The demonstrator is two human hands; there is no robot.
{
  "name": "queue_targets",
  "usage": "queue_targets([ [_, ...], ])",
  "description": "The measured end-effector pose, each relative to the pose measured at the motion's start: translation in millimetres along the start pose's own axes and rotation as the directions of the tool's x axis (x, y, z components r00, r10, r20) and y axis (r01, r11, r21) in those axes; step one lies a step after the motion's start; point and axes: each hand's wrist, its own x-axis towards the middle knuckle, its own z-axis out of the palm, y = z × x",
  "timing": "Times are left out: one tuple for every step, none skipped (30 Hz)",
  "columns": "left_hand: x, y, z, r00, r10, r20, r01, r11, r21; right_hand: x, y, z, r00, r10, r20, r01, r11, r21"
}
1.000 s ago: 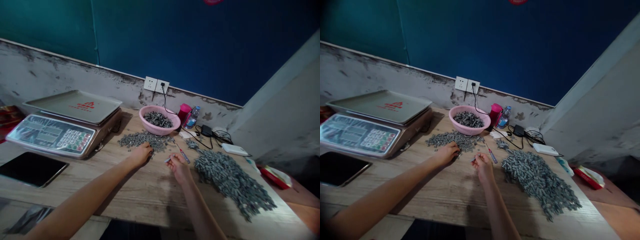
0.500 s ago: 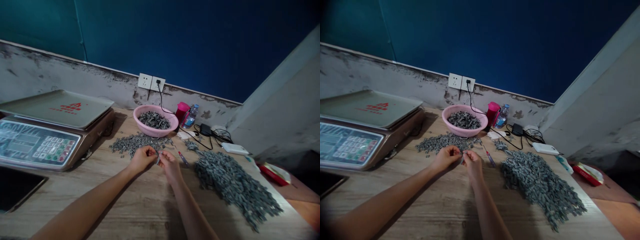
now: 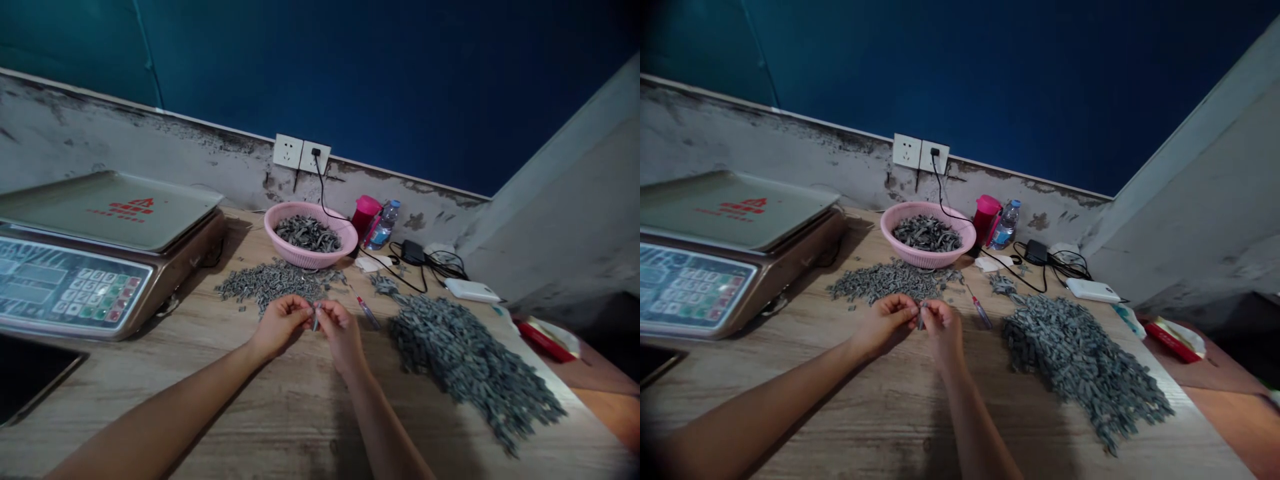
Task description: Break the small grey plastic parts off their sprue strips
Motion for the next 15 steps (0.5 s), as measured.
queue_targets([
  [-0.8, -0.4, 0.1, 1.0, 0.007, 0.011, -0.007, 1.0, 0.029, -0.8, -0.9, 0.0, 1.0, -0.013, -0.014, 0.013, 1.0, -0.027],
  [-1.6, -0.6, 0.5, 1.0, 0.015, 0.02, -0.017, 0.998, 0.062, -1.6, -1.9, 0.1, 0.999, -0.023, -0.025, 0.022, 0.999, -0.045],
  [-2.4, -0.8, 0.9, 0.999, 0.024, 0.025, -0.026, 0.995, 0.094, -2.3, -2.7, 0.3, 0.999, -0.03, -0.031, 0.028, 0.998, -0.055],
  [-3.1, -0.9, 1.5, 0.999, 0.031, 0.024, -0.034, 0.992, 0.124, -2.8, -3.2, 0.5, 0.999, -0.035, -0.034, 0.033, 0.998, -0.061],
  [-3.6, -1.1, 2.0, 0.999, 0.038, 0.02, -0.041, 0.988, 0.151, -3.2, -3.5, 0.8, 0.998, -0.041, -0.038, 0.039, 0.997, -0.066],
  [-3.9, -1.3, 2.4, 0.999, 0.046, 0.012, -0.047, 0.984, 0.173, -3.5, -3.4, 1.2, 0.998, -0.046, -0.045, 0.043, 0.996, -0.072],
  [-3.9, -1.7, 2.5, 0.998, 0.055, 0.002, -0.055, 0.982, 0.181, -3.7, -3.0, 1.6, 0.997, -0.05, -0.05, 0.046, 0.996, -0.076],
  [-3.7, -2.2, 2.4, 0.998, 0.065, -0.01, -0.062, 0.983, 0.175, -3.8, -2.5, 2.1, 0.997, -0.052, -0.052, 0.048, 0.996, -0.075],
  [-3.3, -2.7, 2.1, 0.997, 0.071, -0.022, -0.067, 0.985, 0.157, -3.9, -2.0, 2.5, 0.997, -0.053, -0.049, 0.05, 0.996, -0.07],
  [-2.8, -3.3, 1.5, 0.997, 0.075, -0.036, -0.069, 0.989, 0.129, -4.1, -1.6, 2.9, 0.997, -0.053, -0.047, 0.05, 0.997, -0.059],
  [-2.1, -3.8, 0.8, 0.996, 0.074, -0.049, -0.069, 0.993, 0.097, -4.3, -1.3, 3.3, 0.997, -0.052, -0.049, 0.05, 0.998, -0.047],
  [-1.5, -4.3, 0.0, 0.996, 0.071, -0.061, -0.067, 0.996, 0.066, -4.5, -1.3, 3.5, 0.998, -0.049, -0.049, 0.048, 0.998, -0.037],
  [-0.9, -4.7, -0.7, 0.995, 0.067, -0.07, -0.064, 0.997, 0.043, -4.8, -1.4, 3.8, 0.998, -0.046, -0.049, 0.044, 0.999, -0.031],
  [-0.5, -4.9, -1.2, 0.995, 0.063, -0.078, -0.061, 0.998, 0.029, -5.0, -1.7, 3.9, 0.998, -0.04, -0.043, 0.039, 0.999, -0.027],
  [-0.3, -4.9, -1.6, 0.995, 0.058, -0.084, -0.057, 0.998, 0.017, -5.1, -2.0, 4.0, 0.999, -0.034, -0.032, 0.033, 0.999, -0.022],
])
